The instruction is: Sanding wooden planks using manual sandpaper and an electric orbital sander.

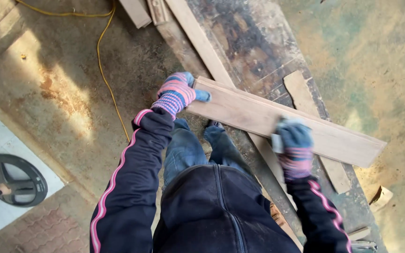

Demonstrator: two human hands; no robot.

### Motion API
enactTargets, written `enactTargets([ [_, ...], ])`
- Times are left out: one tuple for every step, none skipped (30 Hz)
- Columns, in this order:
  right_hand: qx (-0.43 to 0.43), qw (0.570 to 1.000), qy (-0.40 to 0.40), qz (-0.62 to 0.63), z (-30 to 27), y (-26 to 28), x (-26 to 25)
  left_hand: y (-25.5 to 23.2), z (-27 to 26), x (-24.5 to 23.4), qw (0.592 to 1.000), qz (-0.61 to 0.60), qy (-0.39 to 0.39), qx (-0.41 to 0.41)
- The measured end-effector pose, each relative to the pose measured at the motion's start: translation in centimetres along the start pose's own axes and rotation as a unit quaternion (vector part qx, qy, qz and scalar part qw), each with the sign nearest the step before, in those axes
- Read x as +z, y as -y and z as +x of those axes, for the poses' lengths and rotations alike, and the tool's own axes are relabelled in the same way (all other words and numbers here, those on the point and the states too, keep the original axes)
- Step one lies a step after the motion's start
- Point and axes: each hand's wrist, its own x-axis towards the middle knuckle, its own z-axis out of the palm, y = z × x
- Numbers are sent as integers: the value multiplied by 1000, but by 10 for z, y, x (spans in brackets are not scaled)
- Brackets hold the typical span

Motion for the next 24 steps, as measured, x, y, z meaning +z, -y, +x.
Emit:
enactTargets([
  [-2,1000,2,1,23,24,18,1,-3,-1,1000,-2,1,-2],
  [-64,997,40,0,44,48,35,1,-6,-1,1000,-7,8,-5],
  [-128,989,77,-2,68,70,51,0,-10,-3,1000,-13,12,-7],
  [-132,988,78,-2,92,93,54,3,-7,-2,1000,-18,11,-9],
  [-183,982,36,29,114,116,57,5,-3,0,1000,-20,8,1],
  [-233,971,-6,60,136,138,60,7,1,3,1000,-23,4,10],
  [-232,971,-6,60,137,138,63,8,2,2,1000,-22,5,10],
  [-234,969,21,75,139,137,67,9,3,2,1000,-27,-6,15],
  [-230,968,50,88,136,135,68,8,4,5,999,-30,-12,24],
  [-223,969,53,86,112,111,59,10,2,7,999,-27,-5,27],
  [-217,973,47,63,91,85,48,9,1,6,999,-31,-12,42],
  [-212,976,41,39,71,59,36,9,-1,6,998,-36,-20,56],
  [-212,976,44,34,44,34,17,9,0,6,997,-39,-18,60],
  [-137,989,60,17,16,9,-3,10,0,7,997,-38,-18,68],
  [-60,996,73,-2,-12,-15,-24,10,1,7,996,-35,-19,79],
  [-58,996,72,-9,-38,-37,-37,16,6,13,995,-37,-18,86],
  [26,999,41,-16,-66,-60,-53,19,12,20,994,-42,-42,96],
  [109,994,8,-21,-94,-84,-70,21,19,28,991,-48,-65,105],
  [119,992,1,-32,-107,-101,-60,19,13,23,990,-43,-63,120],
  [182,983,-23,-17,-121,-120,-51,16,8,19,992,-44,-62,104],
  [250,967,-48,-2,-141,-138,-44,10,5,18,994,-41,-57,90],
  [264,963,-56,-14,-143,-138,-14,10,4,19,992,-33,-50,107],
  [277,957,-86,12,-146,-139,14,9,4,20,993,-33,-65,89],
  [288,950,-117,38,-149,-144,43,6,4,22,994,-34,-81,71],
])
